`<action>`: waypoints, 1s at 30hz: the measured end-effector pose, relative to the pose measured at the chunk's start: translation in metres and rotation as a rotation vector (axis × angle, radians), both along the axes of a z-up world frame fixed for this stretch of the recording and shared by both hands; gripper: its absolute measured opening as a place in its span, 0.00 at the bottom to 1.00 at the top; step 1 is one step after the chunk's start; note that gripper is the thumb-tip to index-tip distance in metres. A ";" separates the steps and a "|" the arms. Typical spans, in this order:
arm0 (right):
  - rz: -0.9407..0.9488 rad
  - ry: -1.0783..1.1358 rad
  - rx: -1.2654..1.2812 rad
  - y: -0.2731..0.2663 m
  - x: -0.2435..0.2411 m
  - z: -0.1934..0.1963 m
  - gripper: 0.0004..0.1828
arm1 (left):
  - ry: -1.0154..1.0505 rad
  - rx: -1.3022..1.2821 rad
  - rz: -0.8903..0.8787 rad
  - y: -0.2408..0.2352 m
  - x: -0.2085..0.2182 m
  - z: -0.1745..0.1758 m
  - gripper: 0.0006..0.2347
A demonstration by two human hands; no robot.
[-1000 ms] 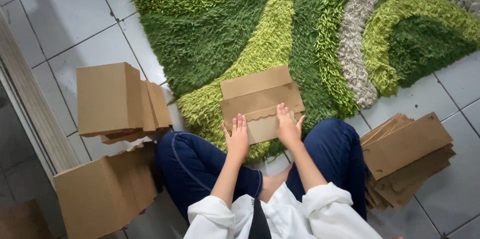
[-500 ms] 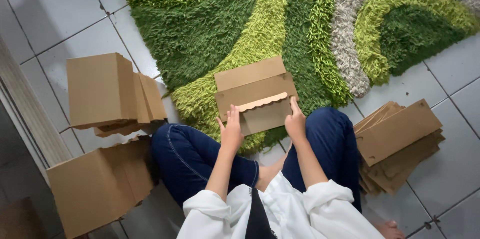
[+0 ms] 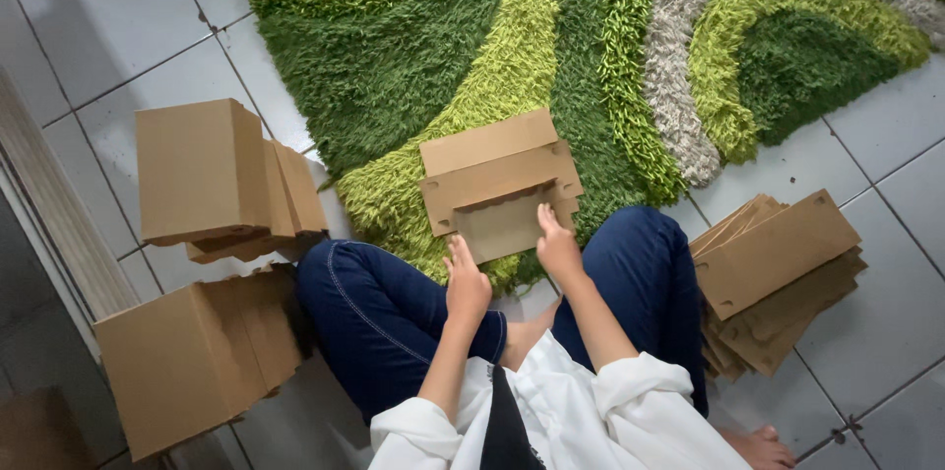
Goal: The person sits on the floor and assembles a small cardboard box by folding its flaps and securing them with tape. They then pick up a flat cardboard sheet, fold it into a box shape, and tape the edges to complete the assembly.
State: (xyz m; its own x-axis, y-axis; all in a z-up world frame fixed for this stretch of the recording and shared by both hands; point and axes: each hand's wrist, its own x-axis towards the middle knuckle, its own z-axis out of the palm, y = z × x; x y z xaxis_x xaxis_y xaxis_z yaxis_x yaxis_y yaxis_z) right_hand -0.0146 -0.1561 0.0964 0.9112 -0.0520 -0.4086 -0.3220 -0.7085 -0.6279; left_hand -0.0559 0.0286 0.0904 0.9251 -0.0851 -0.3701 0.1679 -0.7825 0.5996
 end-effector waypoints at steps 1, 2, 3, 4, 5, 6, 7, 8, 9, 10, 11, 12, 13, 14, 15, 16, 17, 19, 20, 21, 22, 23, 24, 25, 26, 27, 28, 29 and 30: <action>0.000 -0.001 0.001 0.000 0.000 -0.006 0.38 | -0.001 0.001 0.000 -0.001 -0.002 0.004 0.34; 0.095 0.011 -0.061 0.001 0.000 -0.012 0.38 | -0.041 -0.006 -0.024 -0.001 -0.005 0.007 0.34; 0.190 0.022 -0.123 0.001 0.000 -0.018 0.37 | -0.080 -0.012 -0.048 -0.002 -0.007 0.011 0.33; 0.191 0.024 -0.123 0.003 0.000 -0.019 0.37 | -0.078 -0.012 -0.047 -0.004 -0.009 0.008 0.33; 0.248 0.032 -0.191 0.005 0.000 -0.020 0.37 | -0.137 0.001 -0.101 -0.007 -0.010 0.006 0.33; 0.303 0.041 -0.259 0.007 0.000 -0.021 0.38 | -0.195 0.013 -0.155 -0.010 -0.011 0.003 0.33; 0.304 0.044 -0.259 0.007 0.000 -0.023 0.38 | -0.193 0.012 -0.155 -0.014 -0.009 -0.011 0.33; 0.312 -0.001 -0.265 0.007 -0.001 -0.026 0.39 | -0.236 0.107 -0.200 -0.017 -0.007 -0.024 0.33; 0.320 -0.047 -0.270 0.006 -0.001 -0.028 0.39 | -0.278 0.202 -0.245 -0.022 -0.005 -0.038 0.32; 0.319 -0.045 -0.271 0.005 -0.001 -0.031 0.39 | -0.277 0.201 -0.247 -0.024 -0.003 -0.044 0.32; 0.311 -0.042 -0.250 0.004 0.000 -0.033 0.40 | -0.332 0.325 -0.273 -0.026 -0.001 -0.050 0.33; 0.303 -0.039 -0.230 0.004 0.000 -0.036 0.40 | -0.386 0.449 -0.298 -0.028 0.001 -0.057 0.33; 0.300 -0.038 -0.231 0.006 0.001 -0.034 0.40 | -0.386 0.447 -0.301 -0.029 0.003 -0.061 0.33; 0.297 0.021 -0.232 0.008 0.001 -0.033 0.42 | -0.424 0.472 -0.268 -0.030 0.005 -0.065 0.33; 0.293 0.079 -0.233 0.010 0.001 -0.032 0.44 | -0.461 0.496 -0.236 -0.030 0.008 -0.069 0.33; 0.292 0.081 -0.233 0.012 0.001 -0.030 0.44 | -0.459 0.495 -0.238 -0.031 0.012 -0.071 0.33; 0.312 0.112 -0.291 0.014 0.001 -0.028 0.45 | -0.488 0.472 -0.208 -0.032 0.016 -0.073 0.31; 0.335 0.144 -0.347 0.019 0.001 -0.031 0.47 | -0.513 0.451 -0.175 -0.030 0.025 -0.087 0.30; 0.322 0.134 -0.354 0.019 0.001 -0.035 0.50 | -0.500 0.479 -0.174 -0.029 0.031 -0.099 0.30; 0.308 0.124 -0.361 0.020 0.002 -0.039 0.53 | -0.487 0.507 -0.172 -0.028 0.037 -0.111 0.31; 0.308 0.125 -0.360 0.021 0.003 -0.038 0.53 | -0.485 0.506 -0.173 -0.027 0.042 -0.112 0.31; 0.319 0.134 -0.390 0.022 0.005 -0.036 0.53 | -0.523 0.540 -0.173 -0.026 0.047 -0.113 0.33; 0.330 0.142 -0.420 0.022 0.007 -0.034 0.52 | -0.561 0.573 -0.173 -0.026 0.052 -0.114 0.34; 0.329 0.143 -0.420 0.021 0.010 -0.035 0.52 | -0.560 0.572 -0.174 -0.026 0.053 -0.113 0.34; 0.339 0.143 -0.470 0.021 0.013 -0.035 0.52 | -0.572 0.562 -0.173 -0.026 0.054 -0.111 0.35; 0.349 0.142 -0.521 0.021 0.016 -0.036 0.51 | -0.584 0.553 -0.172 -0.025 0.056 -0.110 0.35; 0.351 0.141 -0.518 0.023 0.018 -0.037 0.51 | -0.583 0.555 -0.171 -0.025 0.055 -0.112 0.35; 0.336 0.150 -0.564 0.026 0.020 -0.038 0.51 | -0.588 0.558 -0.172 -0.024 0.055 -0.113 0.36; 0.320 0.160 -0.612 0.027 0.021 -0.039 0.50 | -0.593 0.559 -0.173 -0.025 0.054 -0.115 0.36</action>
